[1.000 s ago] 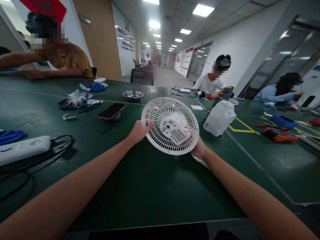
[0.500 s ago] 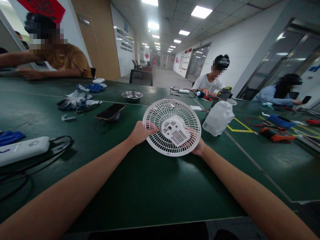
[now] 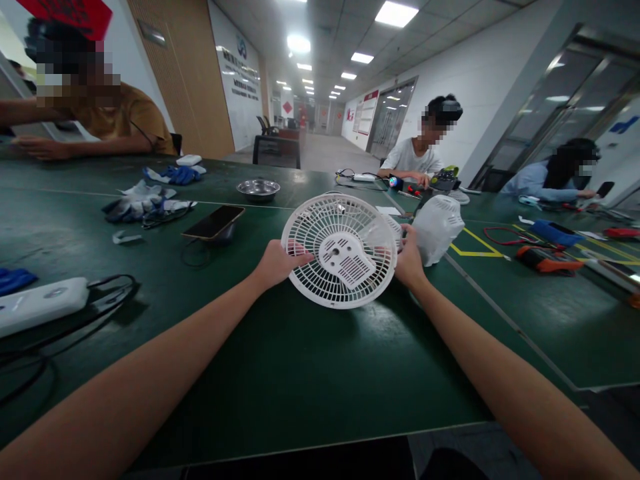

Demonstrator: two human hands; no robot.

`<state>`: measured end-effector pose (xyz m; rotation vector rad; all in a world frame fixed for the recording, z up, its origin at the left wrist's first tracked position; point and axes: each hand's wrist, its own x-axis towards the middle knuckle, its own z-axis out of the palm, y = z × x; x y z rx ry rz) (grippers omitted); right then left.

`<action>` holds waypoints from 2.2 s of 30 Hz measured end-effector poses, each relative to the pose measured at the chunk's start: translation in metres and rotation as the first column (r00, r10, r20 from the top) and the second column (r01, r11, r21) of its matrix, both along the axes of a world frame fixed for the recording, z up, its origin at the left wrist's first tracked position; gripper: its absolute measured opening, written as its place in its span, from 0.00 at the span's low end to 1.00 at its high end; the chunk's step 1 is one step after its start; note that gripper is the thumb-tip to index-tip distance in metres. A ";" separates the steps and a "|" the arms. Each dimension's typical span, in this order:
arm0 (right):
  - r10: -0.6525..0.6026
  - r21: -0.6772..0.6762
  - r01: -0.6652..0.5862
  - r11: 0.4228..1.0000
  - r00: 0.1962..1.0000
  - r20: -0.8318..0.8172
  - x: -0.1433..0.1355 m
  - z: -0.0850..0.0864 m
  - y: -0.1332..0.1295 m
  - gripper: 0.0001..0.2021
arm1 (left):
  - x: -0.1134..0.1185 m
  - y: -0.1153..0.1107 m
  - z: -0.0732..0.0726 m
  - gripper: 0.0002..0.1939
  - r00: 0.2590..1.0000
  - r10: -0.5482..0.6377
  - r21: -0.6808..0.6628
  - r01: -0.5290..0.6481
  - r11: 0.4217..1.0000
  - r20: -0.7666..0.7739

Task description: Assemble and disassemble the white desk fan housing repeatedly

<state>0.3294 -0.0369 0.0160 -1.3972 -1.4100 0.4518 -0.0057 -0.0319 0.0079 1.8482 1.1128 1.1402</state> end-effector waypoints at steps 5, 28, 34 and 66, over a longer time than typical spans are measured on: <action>-0.257 0.113 0.231 0.966 0.857 0.447 0.025 -0.004 0.008 0.35 | -0.012 0.010 -0.003 0.13 0.995 0.090 -0.048 -0.092 0.995 -0.041; -0.514 -0.122 0.523 0.844 0.852 0.097 0.123 -0.018 0.034 0.42 | -0.020 0.023 -0.012 0.12 0.984 0.147 -0.263 -0.117 0.958 0.098; -0.529 -0.135 0.553 0.822 0.830 0.176 0.123 -0.015 0.035 0.42 | -0.019 0.025 -0.012 0.11 0.981 0.163 -0.271 -0.129 0.954 0.107; -0.352 -0.022 0.361 0.932 0.919 0.179 0.035 0.007 0.014 0.38 | -0.019 0.024 -0.012 0.10 0.984 0.145 -0.273 -0.113 0.956 0.102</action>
